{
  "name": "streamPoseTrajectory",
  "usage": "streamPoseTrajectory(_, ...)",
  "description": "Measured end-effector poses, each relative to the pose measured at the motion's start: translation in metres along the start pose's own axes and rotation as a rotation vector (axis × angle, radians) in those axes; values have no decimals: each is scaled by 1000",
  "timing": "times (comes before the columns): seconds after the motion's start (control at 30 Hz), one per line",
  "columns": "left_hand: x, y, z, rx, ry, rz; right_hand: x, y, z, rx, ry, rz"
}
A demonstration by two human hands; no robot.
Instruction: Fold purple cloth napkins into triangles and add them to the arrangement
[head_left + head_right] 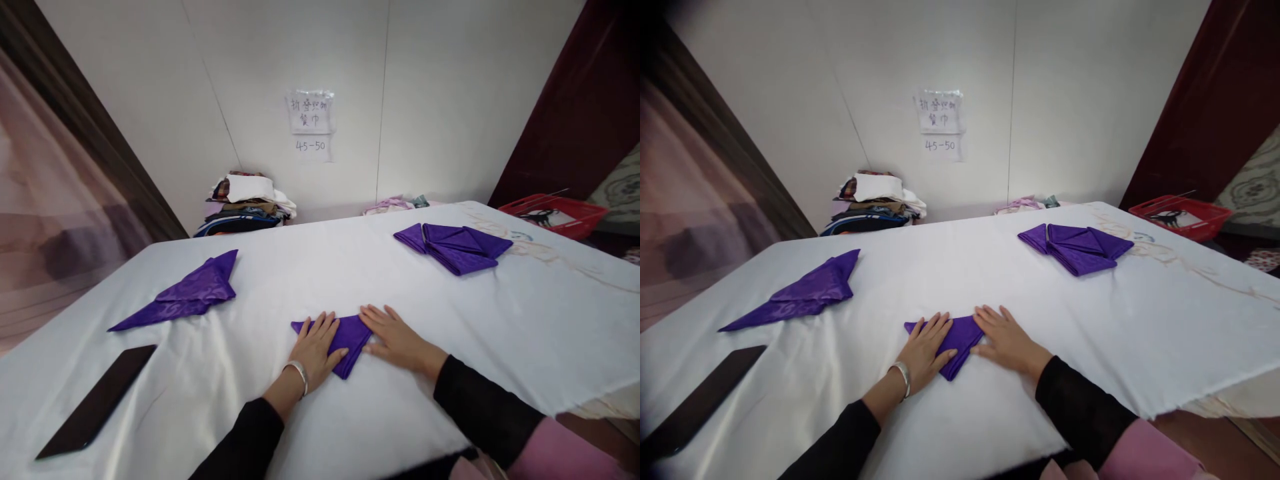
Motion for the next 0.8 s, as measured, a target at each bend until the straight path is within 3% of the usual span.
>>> streamPoseTrajectory(0.1,1,0,0,0,5,-2,-29,6,-5,-112,-159,24)
streamPoseTrajectory(0.27,2,-1,0,-13,3,-10,-51,11,-11,-562,-406,318)
streamPoseTrajectory(0.37,2,-2,0,-19,0,-10,-44,9,-10,-654,-405,371)
streamPoseTrajectory(0.43,2,-2,-1,-19,4,-6,-34,8,-7,-675,-309,345)
streamPoseTrajectory(0.5,2,-3,-1,-16,6,-4,-21,6,-5,-638,-153,260)
streamPoseTrajectory(0.6,1,-2,-1,-18,5,-11,-2,3,-3,-388,56,123)
streamPoseTrajectory(0.7,-1,0,0,-12,12,-24,9,0,-2,-118,98,40)
streamPoseTrajectory(0.8,-1,6,-2,-11,7,-37,9,0,-2,-49,61,10)
Point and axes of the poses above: each hand's wrist, its own z-axis towards the middle knuckle, its own y-axis out of the back of the hand, x = y × z, the point moved 1 cm from there along z, towards the middle knuckle, and after that the axes turned 6 degrees about -x, right-handed, at the moved point
